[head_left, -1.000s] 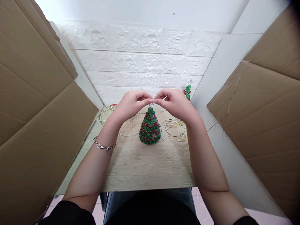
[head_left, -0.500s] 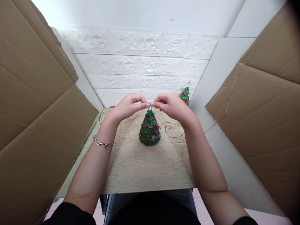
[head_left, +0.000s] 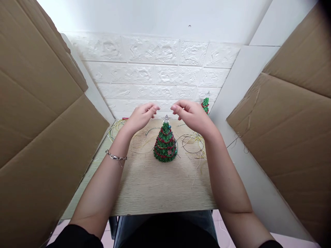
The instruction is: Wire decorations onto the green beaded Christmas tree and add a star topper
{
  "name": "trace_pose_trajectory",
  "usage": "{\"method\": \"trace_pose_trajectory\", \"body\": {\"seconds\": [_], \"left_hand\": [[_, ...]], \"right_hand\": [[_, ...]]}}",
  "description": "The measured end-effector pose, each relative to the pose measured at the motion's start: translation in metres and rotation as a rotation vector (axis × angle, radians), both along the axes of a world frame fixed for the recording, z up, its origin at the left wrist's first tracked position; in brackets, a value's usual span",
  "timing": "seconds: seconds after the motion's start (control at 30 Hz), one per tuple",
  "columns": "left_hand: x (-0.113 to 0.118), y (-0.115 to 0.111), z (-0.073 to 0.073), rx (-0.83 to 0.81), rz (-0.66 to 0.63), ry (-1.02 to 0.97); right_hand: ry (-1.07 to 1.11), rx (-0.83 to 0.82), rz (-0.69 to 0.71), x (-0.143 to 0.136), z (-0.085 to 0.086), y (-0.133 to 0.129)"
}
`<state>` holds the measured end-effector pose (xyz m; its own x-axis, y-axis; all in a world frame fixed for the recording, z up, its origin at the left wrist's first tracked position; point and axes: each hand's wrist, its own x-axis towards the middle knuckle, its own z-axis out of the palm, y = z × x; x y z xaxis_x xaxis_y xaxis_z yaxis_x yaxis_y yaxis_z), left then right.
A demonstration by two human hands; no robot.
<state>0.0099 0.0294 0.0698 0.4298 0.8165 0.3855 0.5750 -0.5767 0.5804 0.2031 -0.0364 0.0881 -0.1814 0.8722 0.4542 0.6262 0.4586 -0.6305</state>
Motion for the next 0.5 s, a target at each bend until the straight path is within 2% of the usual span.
{"method": "trace_pose_trajectory", "body": {"seconds": [0.1,0.17,0.23,0.4,0.5], "left_hand": [[-0.008,0.021,-0.019,-0.095,0.153,0.347],[-0.012,0.031,-0.03,-0.252,0.17,0.574],[-0.013,0.038,-0.038,-0.365,0.194,0.719],[-0.013,0.051,-0.057,-0.487,0.219,0.811],[-0.013,0.057,-0.068,-0.443,0.248,0.832]], "right_hand": [[0.007,0.029,-0.066,0.001,0.001,0.0],[-0.019,0.029,-0.081,0.002,0.001,0.0],[-0.048,0.029,-0.078,0.002,-0.001,0.0],[-0.1,-0.017,-0.063,0.003,-0.005,0.003],[-0.121,-0.044,-0.067,0.002,-0.005,0.003]]}}
